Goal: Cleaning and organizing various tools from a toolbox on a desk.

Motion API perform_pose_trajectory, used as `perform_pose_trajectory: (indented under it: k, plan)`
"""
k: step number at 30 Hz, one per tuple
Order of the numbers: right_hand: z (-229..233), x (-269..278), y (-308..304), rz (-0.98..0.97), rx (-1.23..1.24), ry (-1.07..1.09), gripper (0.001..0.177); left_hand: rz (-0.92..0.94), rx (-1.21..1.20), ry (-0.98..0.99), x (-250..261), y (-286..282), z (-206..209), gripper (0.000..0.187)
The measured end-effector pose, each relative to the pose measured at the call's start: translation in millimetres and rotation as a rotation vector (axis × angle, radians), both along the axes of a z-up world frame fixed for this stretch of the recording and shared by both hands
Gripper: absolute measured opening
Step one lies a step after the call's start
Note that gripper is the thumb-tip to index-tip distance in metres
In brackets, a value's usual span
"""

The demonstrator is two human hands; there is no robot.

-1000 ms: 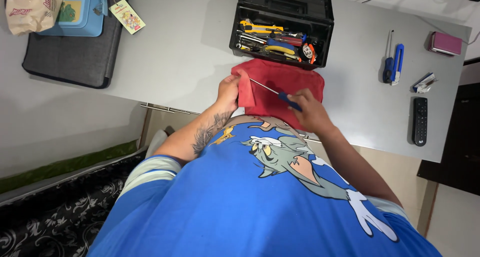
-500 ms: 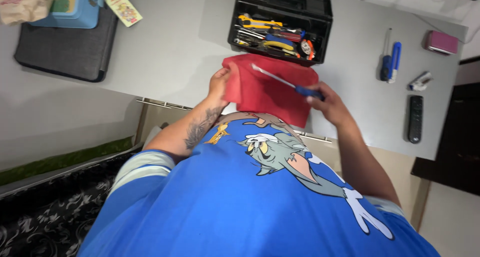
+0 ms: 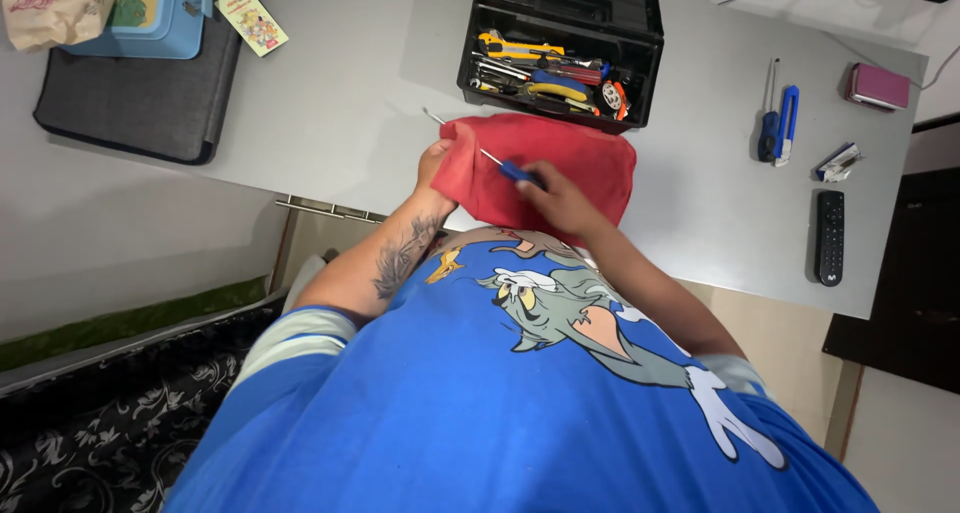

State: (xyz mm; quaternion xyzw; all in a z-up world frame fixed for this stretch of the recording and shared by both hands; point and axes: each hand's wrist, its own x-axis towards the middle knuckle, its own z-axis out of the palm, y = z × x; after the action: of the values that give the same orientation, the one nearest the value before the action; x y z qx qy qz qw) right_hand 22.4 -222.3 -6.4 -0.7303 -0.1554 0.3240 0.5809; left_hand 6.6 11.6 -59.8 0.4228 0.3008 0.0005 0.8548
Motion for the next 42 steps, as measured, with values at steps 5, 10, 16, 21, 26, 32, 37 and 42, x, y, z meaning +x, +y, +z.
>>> perform_pose_trajectory:
  k: [5, 10, 16, 21, 26, 32, 37, 42]
  plan:
    - [8.8, 1.1, -63.8, -0.013, -0.147, -0.04, 0.027, -0.058, -0.088, -0.109, 3.3, 24.8, -22.9, 0.028]
    - [-13.7, -11.5, -119.5, -0.197, -0.194, 0.12, 0.022, -0.281, 0.1, -0.321, 17.8, 82.2, -58.5, 0.033]
    - [-19.0, -29.4, -144.0, -0.514, 0.631, 0.266, 0.03, 0.188, 0.872, -0.444, 3.7, 79.9, 43.1, 0.016]
    - [-12.3, -14.6, -178.9, -0.814, 0.732, 0.117, 0.024, -0.543, 1.29, -0.928, -0.1, -13.5, 69.8, 0.009]
    - [-18.7, 17.2, -245.2, -1.143, 0.515, -0.071, 0.022, -1.045, 1.446, -1.107, 14.0, -106.5, 70.3, 0.049]
    - [-34.5, 54.6, -307.9, -1.337, 0.104, -0.354, 0.025, -1.318, 1.654, -0.951, 22.0, -144.3, 63.3, 0.076]
    - [-53.6, 77.9, -299.3, -1.263, -0.335, -0.75, 0.028, -1.288, 1.754, -0.913, 20.7, -151.2, 55.3, 0.077]
    - [-25.7, 93.5, -247.7, -1.058, -0.672, -1.076, 0.034, -1.248, 1.788, -0.912, 19.1, -152.9, 51.1, 0.076]
